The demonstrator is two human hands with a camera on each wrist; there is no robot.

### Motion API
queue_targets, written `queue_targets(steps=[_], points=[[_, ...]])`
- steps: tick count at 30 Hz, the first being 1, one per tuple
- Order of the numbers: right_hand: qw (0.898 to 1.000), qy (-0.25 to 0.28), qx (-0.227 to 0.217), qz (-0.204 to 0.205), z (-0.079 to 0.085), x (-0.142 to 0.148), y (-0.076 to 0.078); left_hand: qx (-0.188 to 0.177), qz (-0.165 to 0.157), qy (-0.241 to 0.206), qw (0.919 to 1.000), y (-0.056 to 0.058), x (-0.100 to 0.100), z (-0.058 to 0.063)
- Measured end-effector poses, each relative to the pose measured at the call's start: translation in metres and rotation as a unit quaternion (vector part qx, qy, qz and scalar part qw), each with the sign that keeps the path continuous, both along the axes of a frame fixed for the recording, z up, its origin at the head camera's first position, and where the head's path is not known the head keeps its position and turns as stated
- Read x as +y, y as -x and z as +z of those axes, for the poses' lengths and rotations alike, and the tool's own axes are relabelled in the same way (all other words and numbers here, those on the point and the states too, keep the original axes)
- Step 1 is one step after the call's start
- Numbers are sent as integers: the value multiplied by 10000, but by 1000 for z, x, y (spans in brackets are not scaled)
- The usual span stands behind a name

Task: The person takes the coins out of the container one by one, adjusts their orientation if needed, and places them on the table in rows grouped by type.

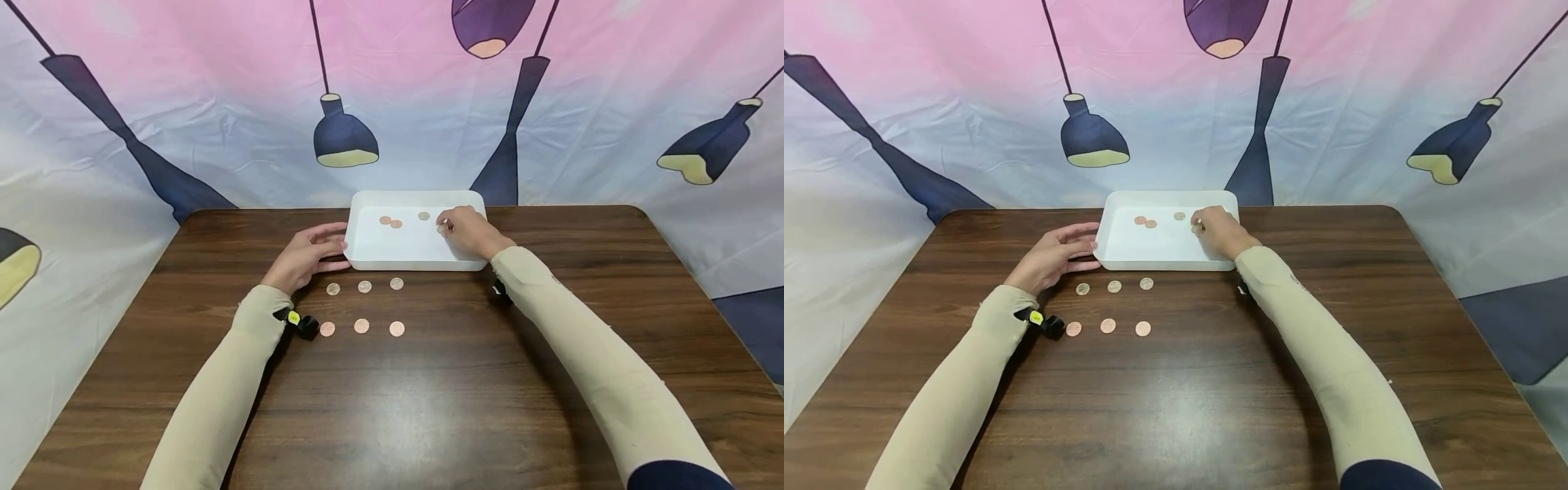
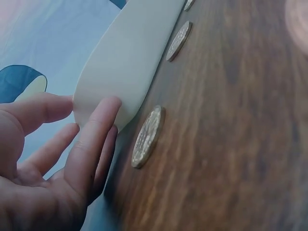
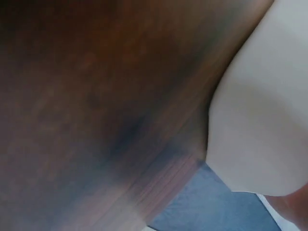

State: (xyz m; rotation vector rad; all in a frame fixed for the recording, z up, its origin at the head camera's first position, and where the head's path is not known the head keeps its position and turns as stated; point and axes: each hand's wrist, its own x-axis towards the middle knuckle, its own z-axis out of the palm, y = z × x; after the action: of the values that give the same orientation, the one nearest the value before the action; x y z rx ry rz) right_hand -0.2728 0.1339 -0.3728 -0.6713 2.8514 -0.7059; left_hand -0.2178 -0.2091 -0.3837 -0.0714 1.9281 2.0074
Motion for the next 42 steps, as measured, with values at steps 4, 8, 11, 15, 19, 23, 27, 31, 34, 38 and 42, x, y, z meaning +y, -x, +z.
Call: queue_targets(steps=[4,8,11,15,19,23,27,31,34,38,42], points=[[10000,62,-65,16,-3,2,10,-28,100,-74,9999,-2,1,4],[10000,28,-43,65,-6,7,17,-24,125,-67,9999,-3,4,4],[9999,69,-79,133,-6,6,18,-34,170,-76,9998,-3,3,3],[9997,201,-77,148,-6,5,16,-108,217,-64,9997,-2,3,1],[9993,301,121,198,-1,4,8,-180,309,-38,9994,-2,4,0],[9981,434,358,255,8,3,-8,-226,400,-57,9989,-3,5,1],[9958,604,619,300,16,3,-30,-232,421,-21,9988,-3,9,3],[9914,731,918,574,18,1,-57,-245,478,48,9985,-5,11,6],[9869,668,1188,862,14,1,-76,-256,494,101,9984,-5,13,8],[9783,286,1675,1185,7,2,-95,-242,512,122,9983,-4,15,8],[9675,-167,2103,1392,-1,1,-106,-310,559,88,9979,-5,14,7]])
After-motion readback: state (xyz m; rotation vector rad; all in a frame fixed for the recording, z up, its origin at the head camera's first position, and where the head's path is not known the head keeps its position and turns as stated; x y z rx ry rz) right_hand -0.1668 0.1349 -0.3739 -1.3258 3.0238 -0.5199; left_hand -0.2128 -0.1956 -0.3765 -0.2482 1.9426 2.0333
